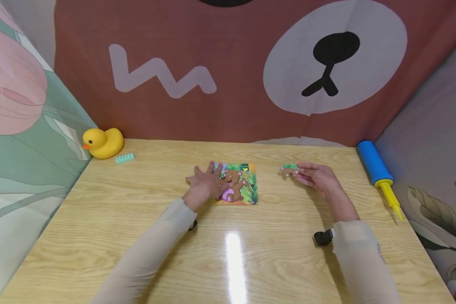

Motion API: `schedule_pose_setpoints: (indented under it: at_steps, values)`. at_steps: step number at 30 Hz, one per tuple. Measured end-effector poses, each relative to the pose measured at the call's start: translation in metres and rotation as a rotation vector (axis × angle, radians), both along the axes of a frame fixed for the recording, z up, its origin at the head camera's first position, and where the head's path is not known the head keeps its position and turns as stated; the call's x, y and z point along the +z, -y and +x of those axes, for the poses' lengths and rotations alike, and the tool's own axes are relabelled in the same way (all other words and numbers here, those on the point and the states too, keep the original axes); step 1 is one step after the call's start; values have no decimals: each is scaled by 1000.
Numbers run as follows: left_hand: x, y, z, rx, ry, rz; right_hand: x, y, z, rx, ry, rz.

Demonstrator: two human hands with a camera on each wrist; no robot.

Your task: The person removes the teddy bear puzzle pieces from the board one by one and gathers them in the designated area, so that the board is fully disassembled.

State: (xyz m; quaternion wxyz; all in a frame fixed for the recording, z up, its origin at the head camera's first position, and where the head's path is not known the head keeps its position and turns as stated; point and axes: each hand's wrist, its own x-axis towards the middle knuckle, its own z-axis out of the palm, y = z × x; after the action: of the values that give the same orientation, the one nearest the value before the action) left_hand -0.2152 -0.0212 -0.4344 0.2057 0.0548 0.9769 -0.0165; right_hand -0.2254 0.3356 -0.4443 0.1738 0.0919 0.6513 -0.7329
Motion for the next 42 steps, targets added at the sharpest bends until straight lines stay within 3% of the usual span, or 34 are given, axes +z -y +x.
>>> schedule_pose_setpoints:
  at_steps: [11,22,30,42]
  values:
    - [0,-2,2,5,23,4,2,6,0,35,29,162]
    - [0,-1,1,-6,52,-1,9,7,1,65,56,249]
    - [1,0,2,-13,64,-25,15,6,2,114,32,374]
    - [-1,0,1,-41,-8,-87,21,13,-1,133,-30,466]
